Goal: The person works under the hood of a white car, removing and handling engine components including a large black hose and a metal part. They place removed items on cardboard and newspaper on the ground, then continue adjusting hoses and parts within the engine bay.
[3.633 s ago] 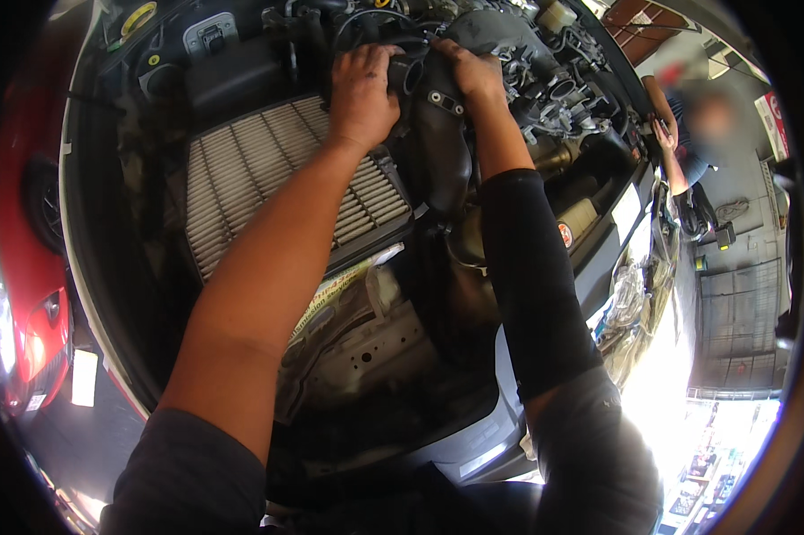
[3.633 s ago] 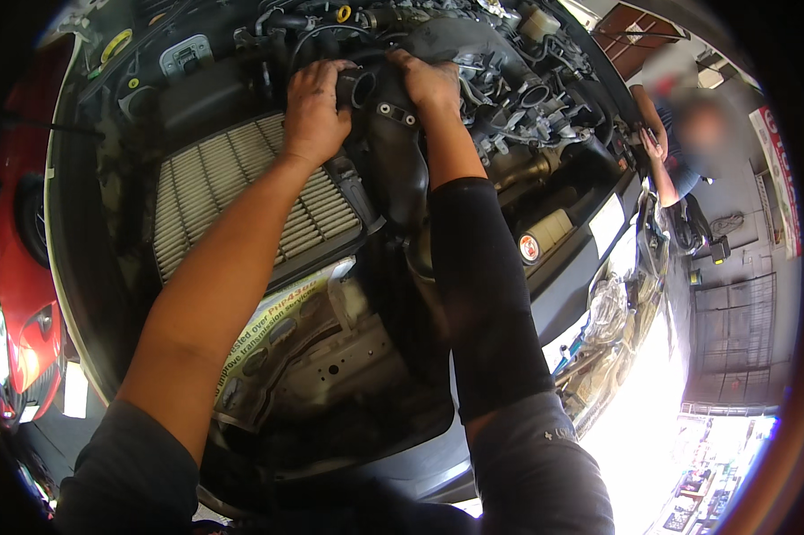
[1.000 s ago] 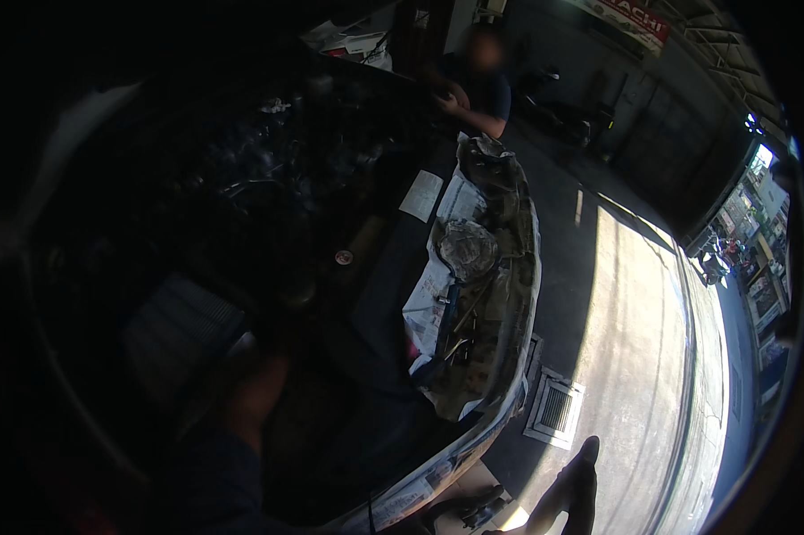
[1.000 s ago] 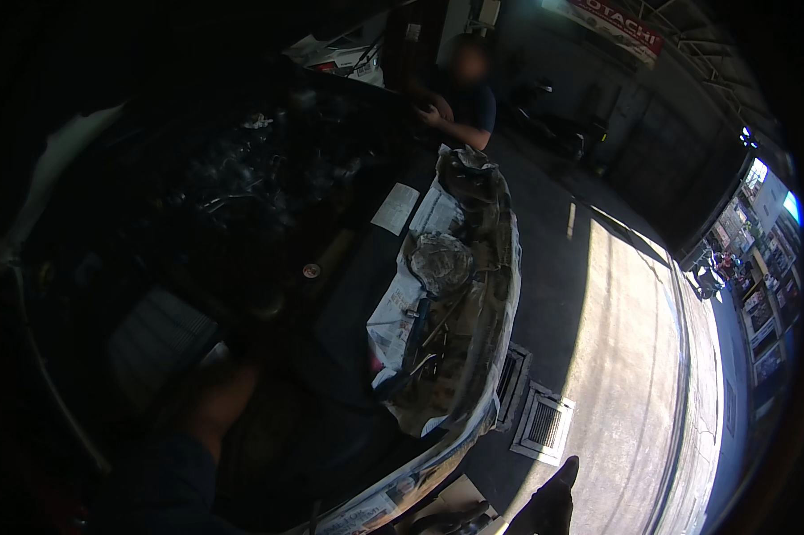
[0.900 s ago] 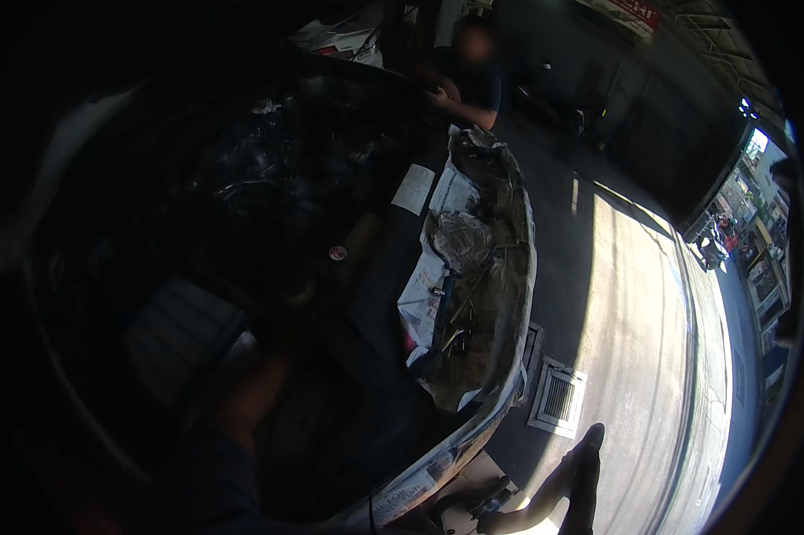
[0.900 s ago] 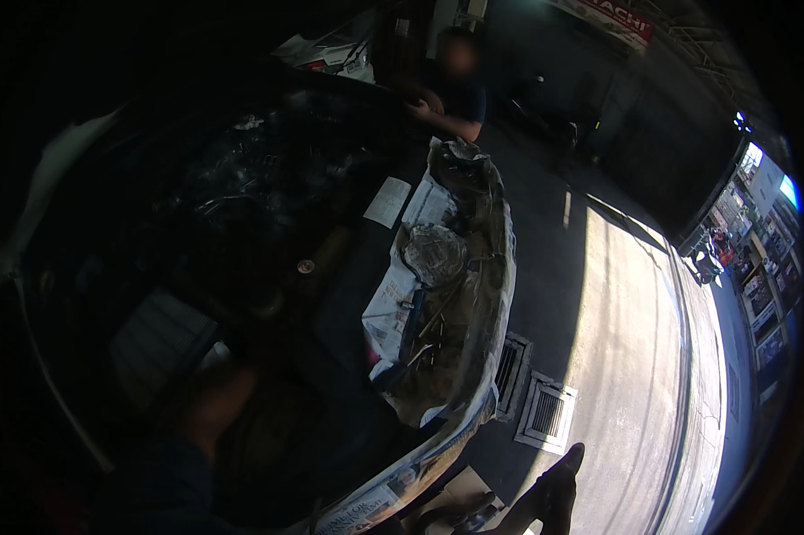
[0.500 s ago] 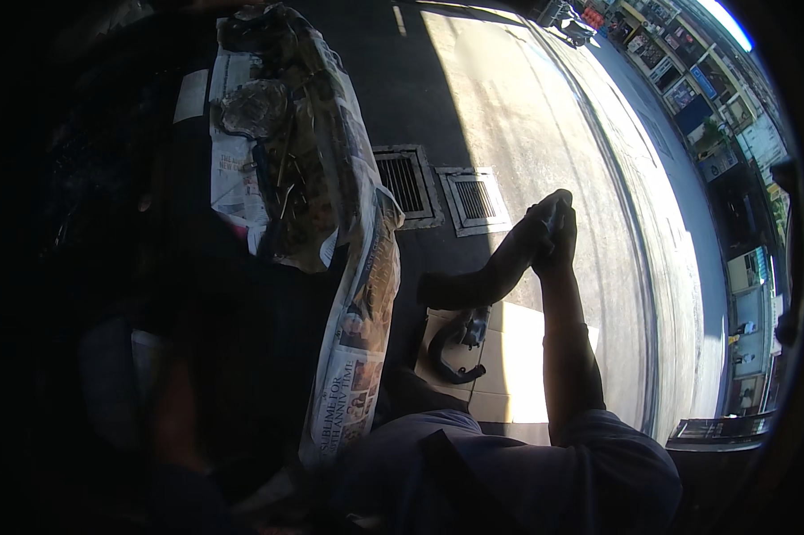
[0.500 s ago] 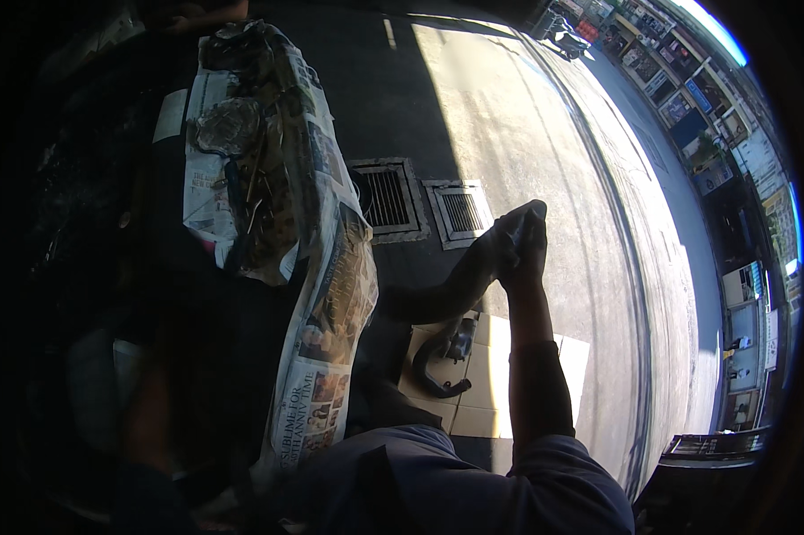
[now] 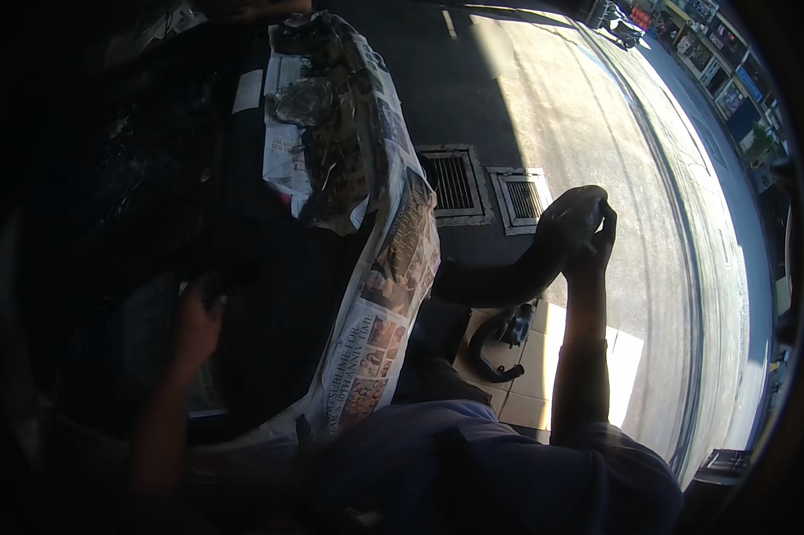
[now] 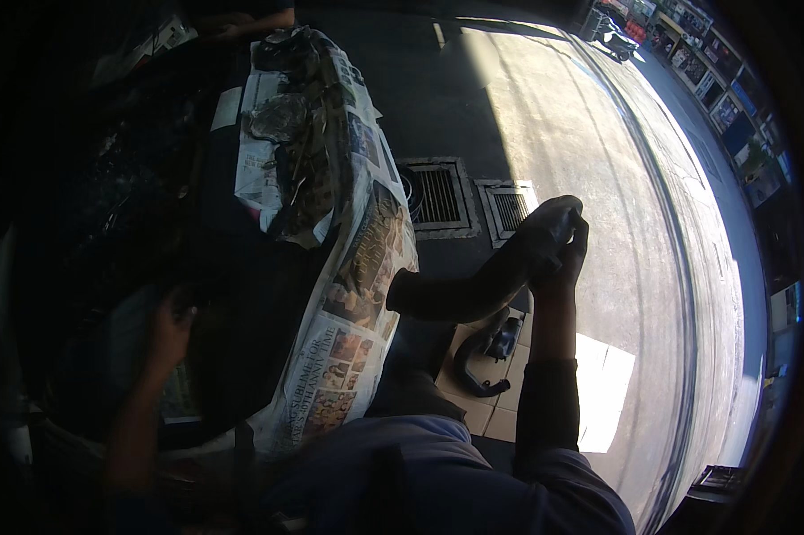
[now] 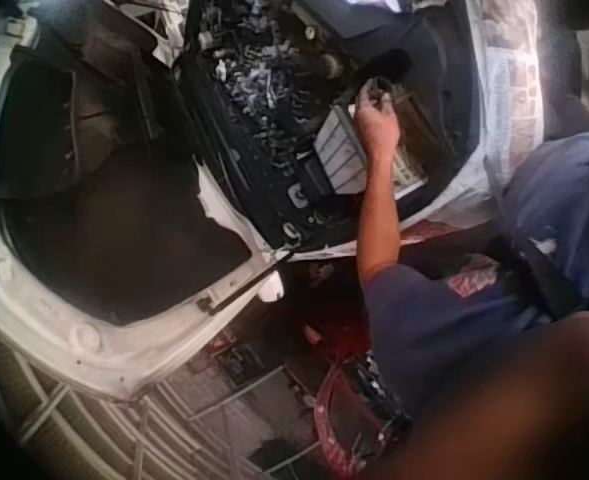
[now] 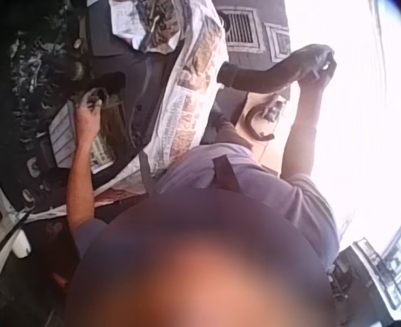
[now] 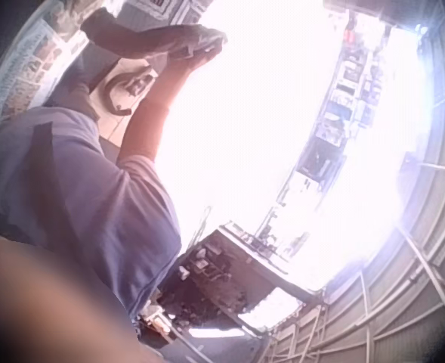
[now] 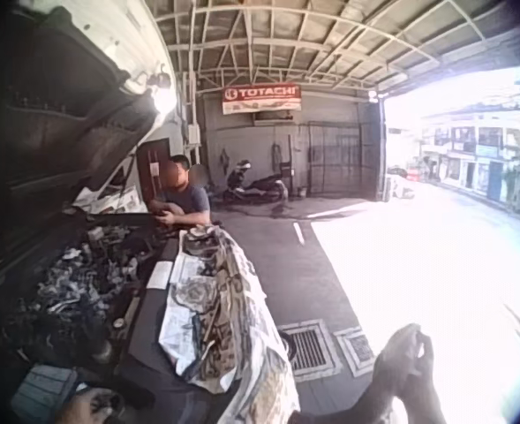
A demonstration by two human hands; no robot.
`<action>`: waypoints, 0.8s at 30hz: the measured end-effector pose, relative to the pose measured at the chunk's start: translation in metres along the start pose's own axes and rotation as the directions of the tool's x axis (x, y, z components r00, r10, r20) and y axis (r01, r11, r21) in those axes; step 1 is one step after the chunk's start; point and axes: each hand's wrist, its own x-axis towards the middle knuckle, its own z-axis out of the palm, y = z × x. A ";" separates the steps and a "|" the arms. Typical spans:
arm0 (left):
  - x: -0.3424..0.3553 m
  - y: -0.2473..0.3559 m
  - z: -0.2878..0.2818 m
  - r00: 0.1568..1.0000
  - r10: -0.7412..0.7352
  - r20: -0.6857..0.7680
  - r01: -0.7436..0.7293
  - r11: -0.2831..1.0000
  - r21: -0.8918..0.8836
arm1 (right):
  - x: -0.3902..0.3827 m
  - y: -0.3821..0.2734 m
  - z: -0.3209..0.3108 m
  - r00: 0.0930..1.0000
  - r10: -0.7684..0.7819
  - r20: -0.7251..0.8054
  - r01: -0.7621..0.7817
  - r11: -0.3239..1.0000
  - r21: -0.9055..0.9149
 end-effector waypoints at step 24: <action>-0.076 0.293 0.239 0.784 0.616 0.078 -0.561 0.756 -0.338 | -0.091 -0.098 -0.025 0.974 -0.227 0.013 0.225 0.954 -0.199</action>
